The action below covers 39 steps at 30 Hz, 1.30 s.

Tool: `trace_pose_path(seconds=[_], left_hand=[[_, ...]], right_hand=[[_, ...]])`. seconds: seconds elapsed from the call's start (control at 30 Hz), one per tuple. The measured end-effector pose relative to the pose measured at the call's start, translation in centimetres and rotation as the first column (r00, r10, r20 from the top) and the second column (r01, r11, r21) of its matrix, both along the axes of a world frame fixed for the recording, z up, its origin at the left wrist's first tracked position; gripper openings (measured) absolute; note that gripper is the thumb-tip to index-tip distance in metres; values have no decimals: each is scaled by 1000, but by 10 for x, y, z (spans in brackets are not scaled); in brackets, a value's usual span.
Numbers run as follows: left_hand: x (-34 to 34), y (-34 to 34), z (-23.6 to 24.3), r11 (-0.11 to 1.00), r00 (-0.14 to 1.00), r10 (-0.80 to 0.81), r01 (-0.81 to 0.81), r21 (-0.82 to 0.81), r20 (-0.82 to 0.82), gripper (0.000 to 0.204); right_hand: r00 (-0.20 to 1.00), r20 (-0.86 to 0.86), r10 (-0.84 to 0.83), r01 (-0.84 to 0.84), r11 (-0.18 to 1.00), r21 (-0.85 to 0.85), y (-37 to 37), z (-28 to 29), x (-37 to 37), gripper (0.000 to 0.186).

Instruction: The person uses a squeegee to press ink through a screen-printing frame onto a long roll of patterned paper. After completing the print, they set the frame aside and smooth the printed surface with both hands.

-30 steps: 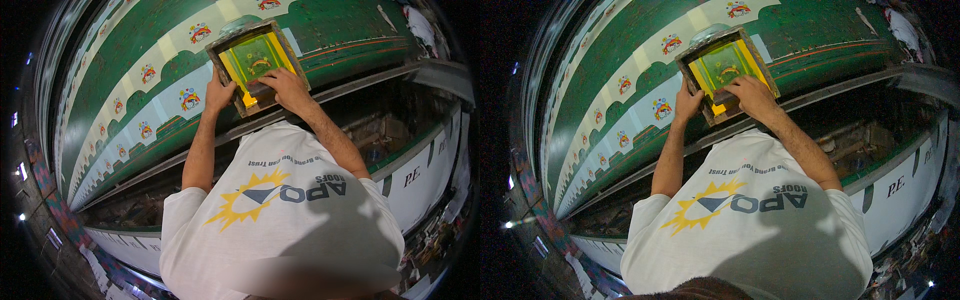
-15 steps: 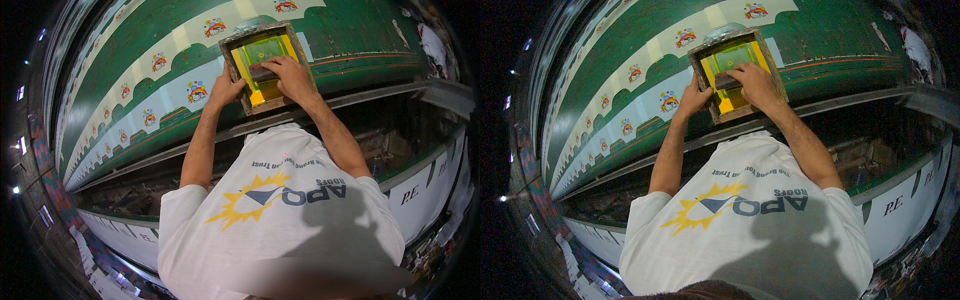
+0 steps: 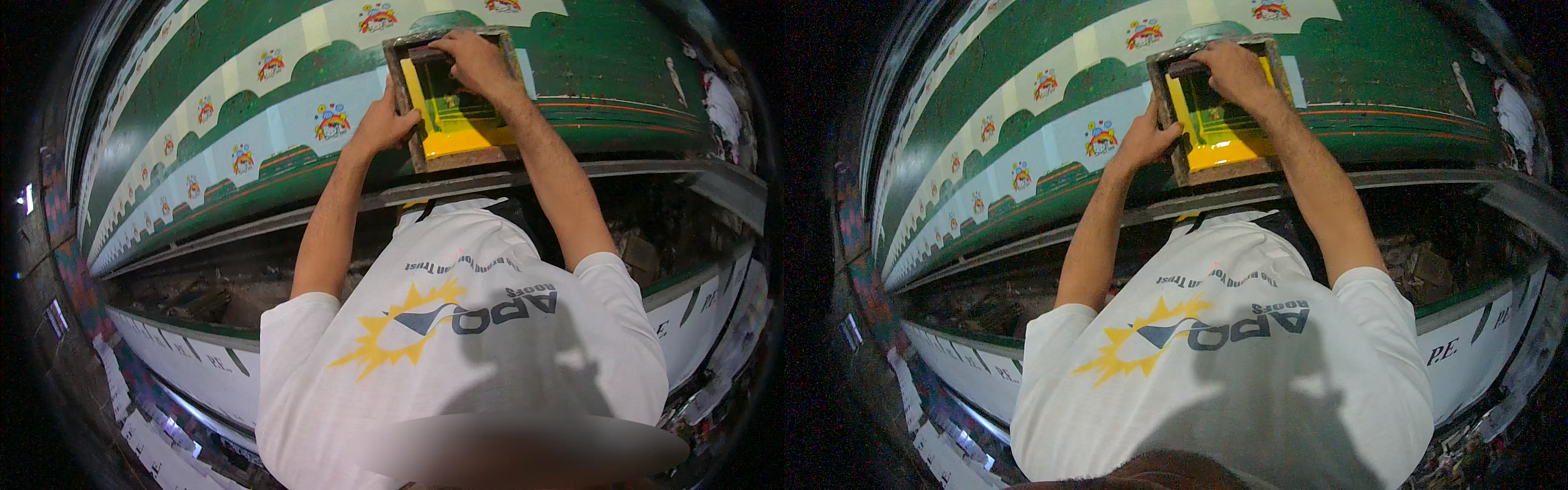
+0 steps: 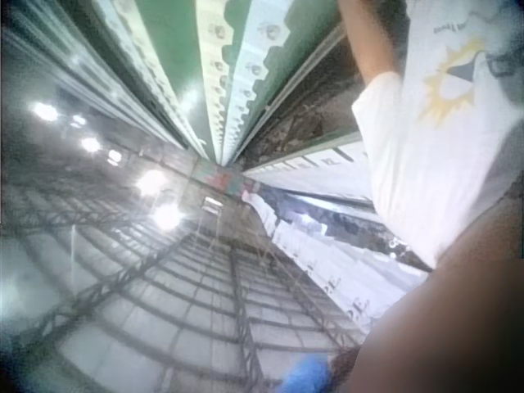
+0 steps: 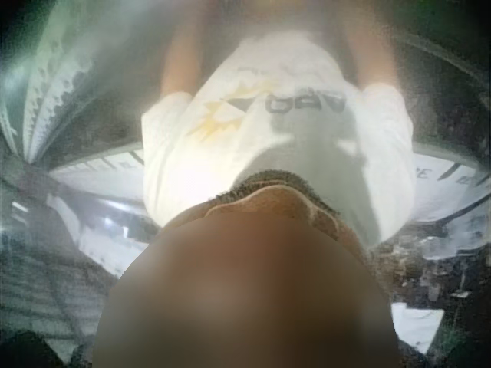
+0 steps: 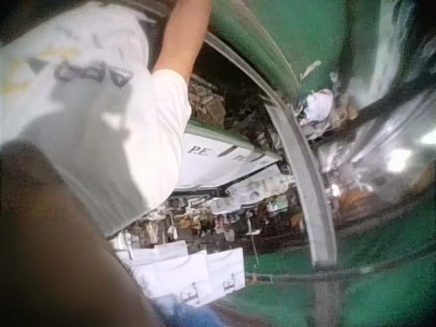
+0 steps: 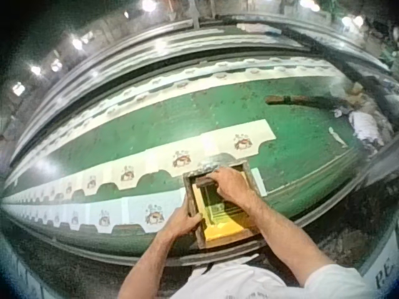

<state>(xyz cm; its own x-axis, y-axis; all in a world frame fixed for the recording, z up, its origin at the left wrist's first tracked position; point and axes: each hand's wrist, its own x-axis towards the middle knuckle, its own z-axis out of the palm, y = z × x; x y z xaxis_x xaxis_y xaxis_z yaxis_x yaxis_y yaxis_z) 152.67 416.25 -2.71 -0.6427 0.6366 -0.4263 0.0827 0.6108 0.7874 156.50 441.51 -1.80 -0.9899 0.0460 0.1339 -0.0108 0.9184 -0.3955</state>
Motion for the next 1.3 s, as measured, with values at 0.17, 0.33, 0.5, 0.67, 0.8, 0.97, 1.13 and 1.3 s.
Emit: trace_pose_path(seconds=[0.17,0.33,0.5,0.67,0.8,0.97,1.13,1.3], left_hand=[[-8,-11,-11,998,1000,-16,15,63,21,101],[-14,-21,-15,988,957,46,-85,128,287,90],[-9,-17,-11,976,947,114,-163,145,299,90],[-7,-15,-10,965,956,174,-213,153,235,80],[-4,-14,-13,957,954,201,-240,163,223,82],[-6,-16,-14,963,956,195,-229,139,221,83],[-8,-16,-11,971,963,189,-212,107,190,85],[-10,-13,-11,972,961,188,-212,101,204,84]], right_hand=[[988,114,103,-109,993,45,-1,7,7,49],[957,267,110,-90,992,-87,-29,28,88,61],[981,182,73,-45,987,-156,-48,31,143,65],[993,114,38,-22,990,-141,-32,26,123,64],[998,-54,-37,34,998,-45,-10,18,100,64],[995,-77,-56,59,997,47,24,-5,67,77],[998,-55,-8,12,997,71,53,-9,27,65],[985,169,14,-29,996,85,57,10,21,60]])
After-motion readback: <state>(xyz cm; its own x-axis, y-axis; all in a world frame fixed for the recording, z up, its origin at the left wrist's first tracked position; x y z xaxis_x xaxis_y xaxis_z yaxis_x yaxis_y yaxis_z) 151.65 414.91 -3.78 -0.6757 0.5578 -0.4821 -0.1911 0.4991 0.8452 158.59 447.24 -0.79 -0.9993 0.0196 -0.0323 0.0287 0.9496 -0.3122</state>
